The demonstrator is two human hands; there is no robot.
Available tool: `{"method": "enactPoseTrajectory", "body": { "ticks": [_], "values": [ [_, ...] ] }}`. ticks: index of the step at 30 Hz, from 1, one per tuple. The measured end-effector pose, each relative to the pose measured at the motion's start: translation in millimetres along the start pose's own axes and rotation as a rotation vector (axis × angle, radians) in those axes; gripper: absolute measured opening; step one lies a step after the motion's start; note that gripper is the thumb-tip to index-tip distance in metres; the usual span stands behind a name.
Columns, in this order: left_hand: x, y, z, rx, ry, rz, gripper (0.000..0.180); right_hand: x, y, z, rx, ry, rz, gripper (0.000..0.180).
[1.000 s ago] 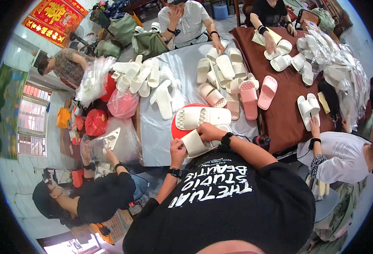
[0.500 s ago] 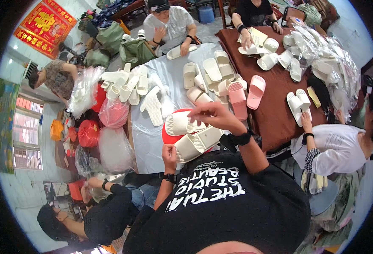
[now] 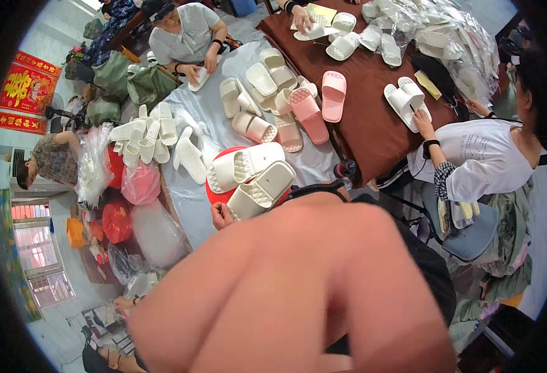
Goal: Checking sandals for quality and putting them into plastic bags for packaging.
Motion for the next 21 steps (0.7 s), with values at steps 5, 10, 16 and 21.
{"method": "enactPoseTrajectory", "body": {
  "ticks": [5, 10, 16, 21],
  "values": [
    [-41.4, 13.9, -6.8, -0.002, -0.007, -0.121, 0.009, -0.9, 1.9, -2.3, -0.008, -0.045, 0.009, 0.019],
    [-23.2, 11.4, -0.8, -0.078, -0.023, -0.115, 0.010, -5.1, -4.0, -11.7, -0.010, -0.117, 0.036, 0.020],
    [-43.4, 16.6, -9.6, -0.048, -0.036, -0.214, 0.010, -4.3, -8.0, -12.4, -0.009, -0.154, 0.062, 0.021],
    [-41.3, 20.3, -3.3, -0.110, -0.160, -0.217, 0.011, -6.0, -14.1, -16.7, 0.014, -0.211, 0.090, 0.023]
  ]
}}
Point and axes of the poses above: each hand's wrist, its own y-axis away from the middle knuckle, its own z-axis out of the back of the hand, x = y × z, the point moved 6 cm from there along -y, towards the middle knuckle, and after that the axes turned 13 degrees about z, right-handed, at the moved point
